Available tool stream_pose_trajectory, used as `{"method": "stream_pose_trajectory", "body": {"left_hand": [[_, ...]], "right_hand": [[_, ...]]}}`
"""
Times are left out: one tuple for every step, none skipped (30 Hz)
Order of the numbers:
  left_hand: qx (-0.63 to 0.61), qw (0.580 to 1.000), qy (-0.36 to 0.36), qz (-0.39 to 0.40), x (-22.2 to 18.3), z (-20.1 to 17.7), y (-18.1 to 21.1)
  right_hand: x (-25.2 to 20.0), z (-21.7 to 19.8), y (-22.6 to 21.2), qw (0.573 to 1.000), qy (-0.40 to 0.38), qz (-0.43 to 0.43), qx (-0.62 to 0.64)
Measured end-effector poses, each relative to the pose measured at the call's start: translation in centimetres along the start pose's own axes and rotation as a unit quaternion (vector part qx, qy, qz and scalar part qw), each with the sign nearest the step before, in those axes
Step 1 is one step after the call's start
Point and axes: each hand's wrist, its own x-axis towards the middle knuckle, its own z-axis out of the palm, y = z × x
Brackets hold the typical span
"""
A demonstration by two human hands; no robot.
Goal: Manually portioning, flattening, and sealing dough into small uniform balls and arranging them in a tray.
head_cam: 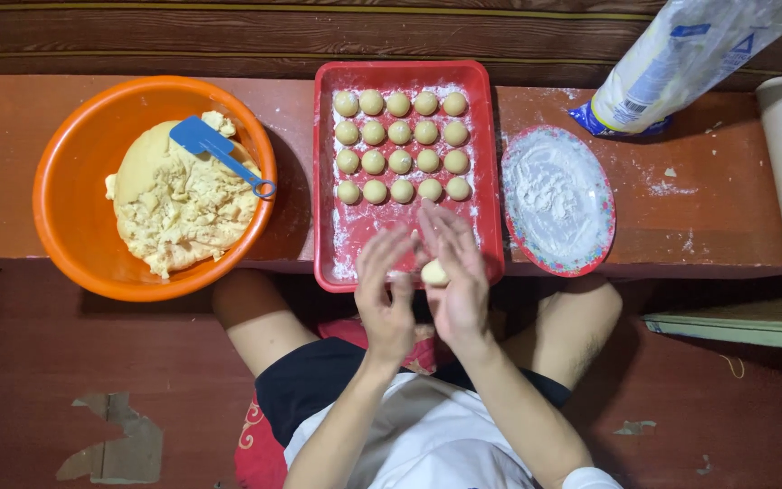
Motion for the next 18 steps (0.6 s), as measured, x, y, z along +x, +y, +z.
{"method": "stream_pose_trajectory", "body": {"left_hand": [[0.0, 1.0, -0.001, 0.001, 0.6, 0.3, -0.3], [-0.072, 0.995, -0.037, -0.055, 1.2, 0.6, -0.5], [-0.143, 0.981, -0.074, -0.11, 1.9, 1.0, -0.8], [-0.143, 0.981, -0.075, -0.107, 1.8, 0.9, 0.2], [-0.198, 0.967, -0.104, -0.127, 1.9, 1.0, 1.0], [-0.251, 0.948, -0.132, -0.146, 2.0, 1.0, 1.9], [-0.253, 0.947, -0.134, -0.144, 1.3, 1.3, 2.0], [-0.326, 0.919, -0.144, -0.168, 0.5, 1.5, 2.1], [-0.396, 0.885, -0.153, -0.193, -0.4, 1.6, 2.2], [-0.395, 0.885, -0.154, -0.193, -0.1, 1.0, 2.1], [-0.496, 0.83, -0.103, -0.233, 0.3, 0.6, 1.9], [-0.589, 0.761, -0.05, -0.268, 0.8, 0.1, 1.7], [-0.59, 0.76, -0.047, -0.27, 0.8, 0.5, 1.3], [-0.615, 0.752, -0.045, -0.235, 0.8, 0.8, 0.9], [-0.638, 0.743, -0.042, -0.197, 0.9, 1.2, 0.4], [-0.639, 0.743, -0.04, -0.197, -0.3, 1.4, 0.3], [-0.684, 0.688, -0.035, -0.24, -1.2, 1.4, 0.1], [-0.725, 0.628, -0.03, -0.282, -2.1, 1.5, -0.1]], "right_hand": [[-0.2, 0.1, 0.0, 1.0, 0.0, -0.001, 0.001], [-0.5, 0.3, 0.0, 0.999, -0.024, -0.027, -0.036], [-0.7, 0.5, 0.0, 0.995, -0.048, -0.054, -0.073], [-0.9, 0.7, -0.1, 0.995, -0.048, -0.057, -0.071], [-0.9, 0.9, -0.2, 0.983, -0.084, -0.099, -0.127], [-0.9, 1.2, -0.4, 0.966, -0.119, -0.14, -0.183], [-1.1, 1.3, -0.6, 0.965, -0.118, -0.143, -0.183], [-1.4, 1.5, -0.8, 0.942, -0.151, -0.18, -0.239], [-1.8, 1.6, -0.8, 0.914, -0.182, -0.214, -0.292], [-2.1, 1.8, -0.9, 0.915, -0.18, -0.214, -0.291], [-2.2, 2.0, -0.9, 0.881, -0.212, -0.248, -0.343], [-2.3, 2.2, -0.9, 0.842, -0.242, -0.28, -0.392], [-2.6, 2.1, -1.0, 0.842, -0.243, -0.278, -0.394], [-2.8, 2.0, -1.0, 0.799, -0.272, -0.303, -0.443], [-3.0, 2.0, -1.0, 0.75, -0.3, -0.329, -0.489], [-2.2, 1.6, -1.1, 0.749, -0.301, -0.329, -0.49], [-1.2, 1.4, -1.2, 0.758, -0.295, -0.311, -0.492], [-0.2, 1.3, -1.2, 0.767, -0.289, -0.293, -0.493]]}}
